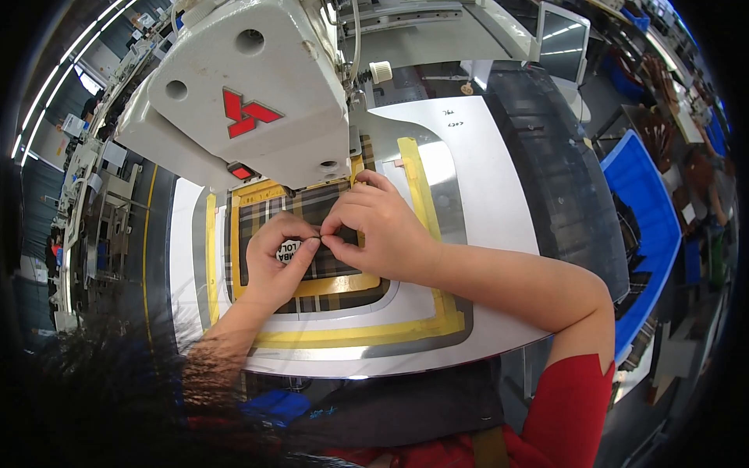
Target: Operating an industrial sewing machine to sew labels onto plaid fabric pieces.
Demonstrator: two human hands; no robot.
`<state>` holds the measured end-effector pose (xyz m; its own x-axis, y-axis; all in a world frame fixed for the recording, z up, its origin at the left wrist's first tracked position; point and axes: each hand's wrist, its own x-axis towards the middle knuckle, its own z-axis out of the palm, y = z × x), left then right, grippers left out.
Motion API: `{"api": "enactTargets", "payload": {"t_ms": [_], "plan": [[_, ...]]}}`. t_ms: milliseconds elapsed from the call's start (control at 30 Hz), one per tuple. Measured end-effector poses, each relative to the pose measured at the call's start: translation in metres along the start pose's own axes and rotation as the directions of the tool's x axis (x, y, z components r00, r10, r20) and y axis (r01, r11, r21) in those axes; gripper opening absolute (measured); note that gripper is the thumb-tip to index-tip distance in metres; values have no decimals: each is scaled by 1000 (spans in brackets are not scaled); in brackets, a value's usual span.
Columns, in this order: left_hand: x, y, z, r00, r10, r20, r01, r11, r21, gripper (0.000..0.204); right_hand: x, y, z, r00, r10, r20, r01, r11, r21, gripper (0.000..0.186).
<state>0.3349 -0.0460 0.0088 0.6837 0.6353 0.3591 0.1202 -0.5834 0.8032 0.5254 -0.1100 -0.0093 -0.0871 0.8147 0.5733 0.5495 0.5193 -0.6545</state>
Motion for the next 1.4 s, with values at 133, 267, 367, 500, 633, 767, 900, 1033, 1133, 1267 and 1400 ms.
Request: {"api": "enactTargets", "payload": {"t_ms": [133,267,367,500,633,767,900,1033,1133,1267,1400], "plan": [[-1,4,4,995,-92,-27,89,992,-93,6,0,1,-1,1000,-9,-15,9,1000,-8,14],[-5,4,4,1000,3,0,-3,995,95,10,-4,6,-10,1000,6,10,-7,1000,20,8],[-8,11,9,973,176,149,-226,859,459,16,-2,10,-18,999,44,-2,-44,998,39,6],[-11,12,15,940,207,272,-329,768,550,16,0,10,-18,997,79,13,-79,995,65,8],[-10,19,11,931,161,328,-314,811,493,19,-2,12,-17,997,48,59,-52,996,72,7],[-10,14,8,913,137,384,-317,832,456,27,-3,12,-16,996,50,75,-55,996,65,7],[-10,12,7,909,139,394,-322,835,446,29,-3,11,-16,993,47,104,-53,997,49,6],[-9,11,8,901,166,402,-337,851,403,26,-4,12,-15,994,36,104,-41,998,45,6],[-7,8,7,899,170,403,-329,871,365,24,-4,12,-16,994,30,108,-34,999,42,5],[-3,10,2,892,164,422,-326,879,348,20,-4,13,-17,992,9,125,-14,999,35,5],[-6,5,1,908,135,397,-280,900,335,17,-6,6,-28,941,-107,321,116,993,-10,5]]}}
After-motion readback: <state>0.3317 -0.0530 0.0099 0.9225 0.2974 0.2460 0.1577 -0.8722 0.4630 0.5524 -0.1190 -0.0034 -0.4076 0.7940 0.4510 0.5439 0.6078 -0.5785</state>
